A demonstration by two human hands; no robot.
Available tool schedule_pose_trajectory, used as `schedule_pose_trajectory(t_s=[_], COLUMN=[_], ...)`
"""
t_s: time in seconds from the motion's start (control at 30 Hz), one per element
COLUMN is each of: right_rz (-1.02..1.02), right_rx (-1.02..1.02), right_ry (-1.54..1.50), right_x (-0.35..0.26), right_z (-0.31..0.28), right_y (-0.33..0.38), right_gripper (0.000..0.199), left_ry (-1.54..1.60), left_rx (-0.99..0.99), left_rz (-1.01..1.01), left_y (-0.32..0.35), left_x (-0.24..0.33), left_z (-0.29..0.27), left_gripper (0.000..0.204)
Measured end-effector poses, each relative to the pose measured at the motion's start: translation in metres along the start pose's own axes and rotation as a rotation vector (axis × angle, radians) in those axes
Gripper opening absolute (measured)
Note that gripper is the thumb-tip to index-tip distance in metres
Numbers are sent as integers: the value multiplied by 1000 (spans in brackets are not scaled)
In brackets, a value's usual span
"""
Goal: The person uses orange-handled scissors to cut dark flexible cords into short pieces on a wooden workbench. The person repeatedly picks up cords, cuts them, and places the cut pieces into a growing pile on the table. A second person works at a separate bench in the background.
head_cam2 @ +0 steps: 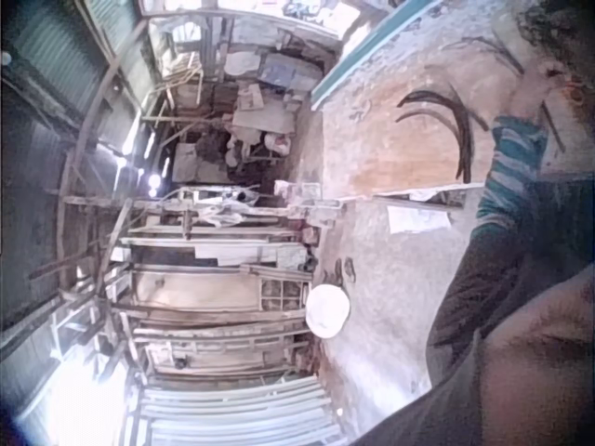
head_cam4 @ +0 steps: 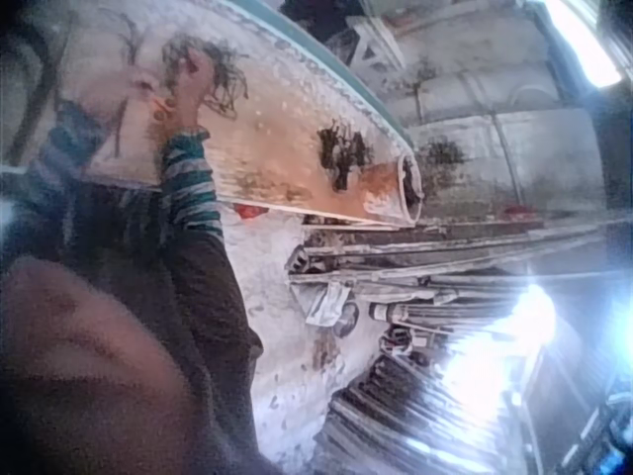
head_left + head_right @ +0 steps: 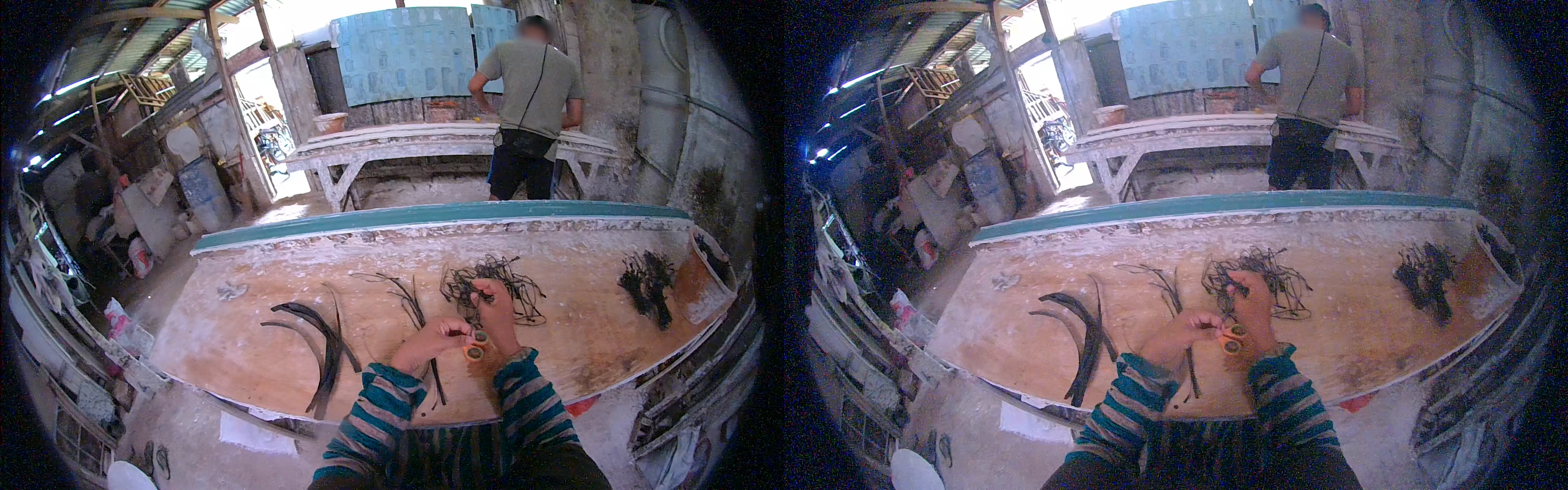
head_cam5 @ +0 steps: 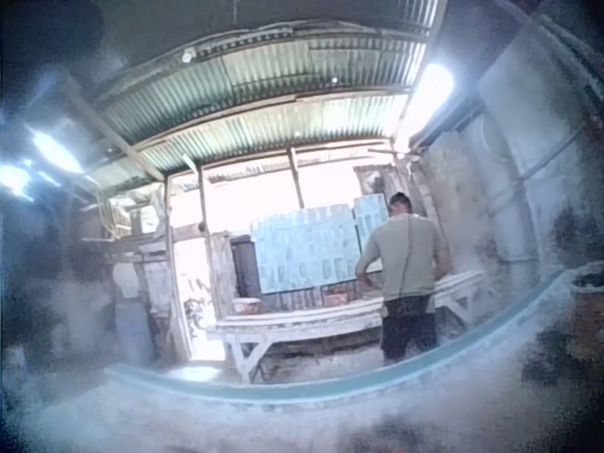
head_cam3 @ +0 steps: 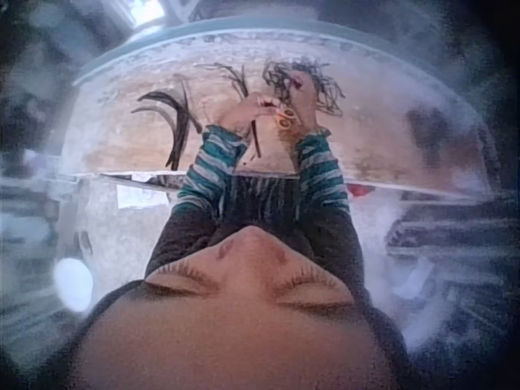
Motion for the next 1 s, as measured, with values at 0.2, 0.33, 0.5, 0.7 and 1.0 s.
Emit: schedule_pose_trajectory(t_s=[0.2, 0.33, 0.5, 0.7, 1.0], right_rz=[135, 24, 157, 228, 248], right_rx=[-133, -46, -23, -51, -275], right_ry=[-156, -31, 2, -114, -435], right_x=[-7, 12, -2, 4, -15], right_z=[5, 9, 3, 9, 17], right_y=[2, 3, 3, 6, 14], right_gripper=[22, 23, 25, 14, 6], left_ry=[-41, -58, -67, 126, -105], left_rx=[-100, -93, 95, 480, 852], left_rz=[46, 91, 73, 222, 191], left_y=[-3, -5, 2, 7, 21], left_x=[-3, -1, 8, 11, 8], left_z=[3, 9, 7, -7, -54], left_gripper=[10, 13, 13, 12, 18])
Point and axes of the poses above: each hand's wrist, its own y-axis away from the middle knuckle, its own z-axis out of the palm, x = y × z, the point moved 1 cm from there along -y, towards the middle knuckle, and after that the axes turned 13 degrees about -x, right-handed, at the moved point
